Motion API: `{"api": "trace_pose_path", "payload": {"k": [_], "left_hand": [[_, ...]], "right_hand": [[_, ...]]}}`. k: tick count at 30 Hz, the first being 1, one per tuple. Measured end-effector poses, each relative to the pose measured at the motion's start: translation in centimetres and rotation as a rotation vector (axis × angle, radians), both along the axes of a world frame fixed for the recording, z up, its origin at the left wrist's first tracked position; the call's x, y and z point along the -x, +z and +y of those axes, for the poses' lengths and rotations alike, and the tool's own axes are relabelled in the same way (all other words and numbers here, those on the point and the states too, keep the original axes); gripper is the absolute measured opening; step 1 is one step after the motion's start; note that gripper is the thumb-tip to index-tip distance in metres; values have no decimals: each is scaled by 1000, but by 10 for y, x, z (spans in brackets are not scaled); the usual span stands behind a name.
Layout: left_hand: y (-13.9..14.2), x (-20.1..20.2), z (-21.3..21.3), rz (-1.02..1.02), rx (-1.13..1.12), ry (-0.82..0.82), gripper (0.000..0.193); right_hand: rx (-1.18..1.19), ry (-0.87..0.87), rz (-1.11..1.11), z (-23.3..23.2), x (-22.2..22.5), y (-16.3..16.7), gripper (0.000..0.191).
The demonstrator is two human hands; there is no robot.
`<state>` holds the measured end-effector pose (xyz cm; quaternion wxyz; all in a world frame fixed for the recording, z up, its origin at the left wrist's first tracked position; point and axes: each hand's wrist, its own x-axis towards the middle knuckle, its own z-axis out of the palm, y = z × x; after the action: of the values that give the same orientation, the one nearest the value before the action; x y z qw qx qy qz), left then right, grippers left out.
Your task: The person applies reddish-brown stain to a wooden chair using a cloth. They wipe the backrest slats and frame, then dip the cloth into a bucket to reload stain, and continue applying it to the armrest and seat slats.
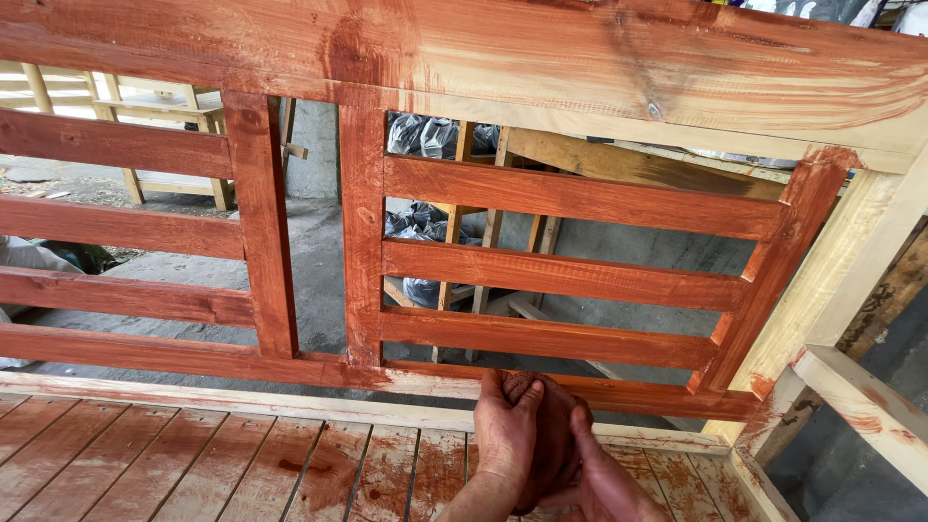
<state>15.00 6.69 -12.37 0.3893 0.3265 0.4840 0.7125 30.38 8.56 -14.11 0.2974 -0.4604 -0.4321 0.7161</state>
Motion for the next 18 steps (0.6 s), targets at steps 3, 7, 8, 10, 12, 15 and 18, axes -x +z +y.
{"api": "trace_pose_path", "payload": {"k": [3, 7, 8, 10, 12, 15, 18], "left_hand": [[-6, 0, 4, -31, 25, -70, 36], [-4, 1, -3, -44, 162, -147, 44], [-2, 1, -7, -33, 347, -200, 47], [2, 1, -14, -184, 539, -327, 52], [5, 0, -18, -510, 553, -478, 59], [0, -3, -16, -528, 420, -512, 60], [-9, -3, -7, -554, 395, -398, 65]], "right_hand": [[145, -174, 316, -5, 5, 0, 86], [-103, -412, 308, 5, 10, -2, 63], [-149, -425, 316, 8, 9, -3, 58], [-246, -448, 333, 13, 4, -7, 47], [-87, -470, 335, 15, -2, -10, 44], [-66, -439, 235, 17, -9, -9, 47], [-101, -286, 152, 16, -20, 3, 60]]}}
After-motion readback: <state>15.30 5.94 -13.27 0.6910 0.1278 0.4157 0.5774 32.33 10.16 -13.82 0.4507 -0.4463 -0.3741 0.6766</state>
